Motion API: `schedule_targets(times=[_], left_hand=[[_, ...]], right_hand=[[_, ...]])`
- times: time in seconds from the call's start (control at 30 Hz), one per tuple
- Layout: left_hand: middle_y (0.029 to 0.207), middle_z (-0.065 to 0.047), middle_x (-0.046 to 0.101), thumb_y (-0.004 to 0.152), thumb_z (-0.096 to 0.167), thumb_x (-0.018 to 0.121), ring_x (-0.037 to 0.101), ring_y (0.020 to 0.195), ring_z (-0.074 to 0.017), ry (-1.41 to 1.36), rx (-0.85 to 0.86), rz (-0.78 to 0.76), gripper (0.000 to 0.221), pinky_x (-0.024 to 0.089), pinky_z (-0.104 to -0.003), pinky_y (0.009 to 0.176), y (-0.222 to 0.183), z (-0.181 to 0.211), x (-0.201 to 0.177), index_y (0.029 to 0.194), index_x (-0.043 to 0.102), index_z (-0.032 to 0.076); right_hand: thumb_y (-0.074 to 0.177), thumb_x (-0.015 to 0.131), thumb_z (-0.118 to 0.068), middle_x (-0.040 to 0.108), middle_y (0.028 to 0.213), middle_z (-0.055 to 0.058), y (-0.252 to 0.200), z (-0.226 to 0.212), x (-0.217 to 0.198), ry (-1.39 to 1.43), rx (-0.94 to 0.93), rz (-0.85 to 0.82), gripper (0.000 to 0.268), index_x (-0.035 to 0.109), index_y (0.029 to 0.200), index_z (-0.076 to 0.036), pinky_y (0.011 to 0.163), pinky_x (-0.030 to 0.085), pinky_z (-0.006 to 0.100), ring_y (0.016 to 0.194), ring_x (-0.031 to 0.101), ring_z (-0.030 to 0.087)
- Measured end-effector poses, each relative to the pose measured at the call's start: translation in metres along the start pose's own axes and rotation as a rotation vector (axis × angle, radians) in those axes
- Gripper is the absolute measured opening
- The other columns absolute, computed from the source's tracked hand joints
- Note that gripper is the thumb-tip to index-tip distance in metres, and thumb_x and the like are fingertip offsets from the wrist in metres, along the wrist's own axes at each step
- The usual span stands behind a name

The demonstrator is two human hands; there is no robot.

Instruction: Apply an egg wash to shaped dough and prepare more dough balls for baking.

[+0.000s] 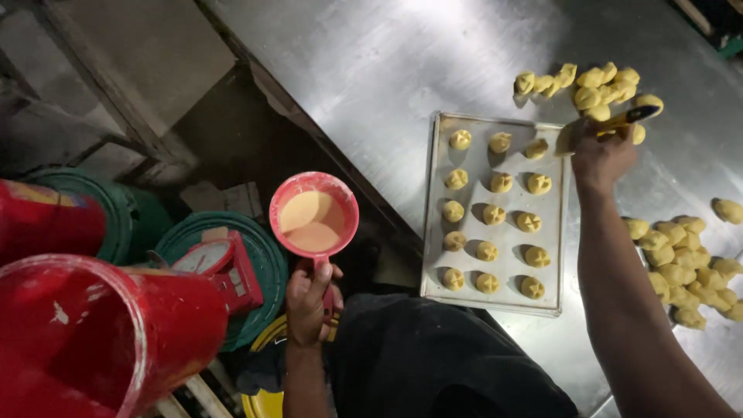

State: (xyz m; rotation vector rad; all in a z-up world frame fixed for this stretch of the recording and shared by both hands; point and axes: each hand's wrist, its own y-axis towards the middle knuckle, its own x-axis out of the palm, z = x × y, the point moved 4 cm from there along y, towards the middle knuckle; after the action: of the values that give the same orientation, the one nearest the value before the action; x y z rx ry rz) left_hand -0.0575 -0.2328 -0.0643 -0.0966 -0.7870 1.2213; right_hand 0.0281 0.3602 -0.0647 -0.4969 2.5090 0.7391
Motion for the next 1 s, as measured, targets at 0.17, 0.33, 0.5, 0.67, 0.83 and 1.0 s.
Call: schedule_targets(times=[0.17,0.33,0.5,0.67,0.83,1.0], left_hand=[[0.090,-0.008,0.065,0.098,0.020,0.064,0.054,0.047,-0.0116,0.039,-0.058,-0.031,0.021,0.045,-0.026,0.043,0.029,0.000,-0.001,0.108,0.057,0.002],[0.067,-0.015,0.053,0.107,0.026,0.063,0.044,0.039,-0.0103,0.173,-0.153,-0.107,0.027,0.033,-0.022,0.037,0.064,-0.005,-0.002,0.110,0.059,-0.001],[0.090,-0.007,0.064,0.098,0.026,0.062,0.050,0.046,-0.0088,0.130,-0.093,-0.229,0.029,0.040,-0.023,0.038,0.094,0.023,0.041,0.118,0.058,0.006],[0.091,-0.008,0.064,0.102,0.026,0.063,0.051,0.047,-0.0096,0.163,-0.076,-0.280,0.027,0.041,-0.024,0.040,0.139,0.015,0.052,0.115,0.059,0.004],[0.093,-0.009,0.066,0.103,0.027,0.064,0.054,0.049,-0.0121,0.135,-0.118,-0.344,0.025,0.042,-0.026,0.041,0.203,-0.002,0.060,0.112,0.057,0.005],[0.095,-0.008,0.066,0.104,0.030,0.063,0.057,0.057,-0.0142,0.087,-0.130,-0.433,0.026,0.046,-0.028,0.048,0.244,-0.010,0.067,0.118,0.060,0.008]], right_hand=[[0.097,0.064,-0.009,0.072,0.095,0.014,-0.053,0.007,0.087,-0.299,-0.250,-0.193,0.013,0.071,0.107,-0.005,0.074,0.054,0.043,0.087,0.070,0.032],[0.084,0.079,-0.019,0.068,0.091,0.016,-0.139,-0.122,0.120,-0.173,-0.240,-0.379,0.017,0.068,0.092,-0.010,0.072,0.052,0.047,0.083,0.067,0.040],[0.083,0.073,-0.005,0.074,0.104,0.017,-0.144,0.131,0.059,-0.515,-0.131,-0.289,0.012,0.076,0.095,-0.007,0.082,0.055,0.046,0.096,0.070,0.034],[0.099,0.075,-0.008,0.076,0.094,0.014,-0.115,-0.014,-0.039,-0.350,-0.036,0.132,0.012,0.071,0.107,0.000,0.071,0.056,0.039,0.080,0.074,0.028],[0.082,0.067,0.001,0.073,0.096,0.013,-0.182,-0.085,0.032,-0.424,-0.060,-0.180,0.030,0.074,0.111,-0.005,0.069,0.055,0.040,0.081,0.071,0.030],[0.068,0.083,-0.005,0.071,0.077,0.011,-0.237,-0.072,0.041,-0.125,0.225,-0.226,0.040,0.071,0.106,-0.003,0.056,0.054,0.039,0.057,0.068,0.026]])
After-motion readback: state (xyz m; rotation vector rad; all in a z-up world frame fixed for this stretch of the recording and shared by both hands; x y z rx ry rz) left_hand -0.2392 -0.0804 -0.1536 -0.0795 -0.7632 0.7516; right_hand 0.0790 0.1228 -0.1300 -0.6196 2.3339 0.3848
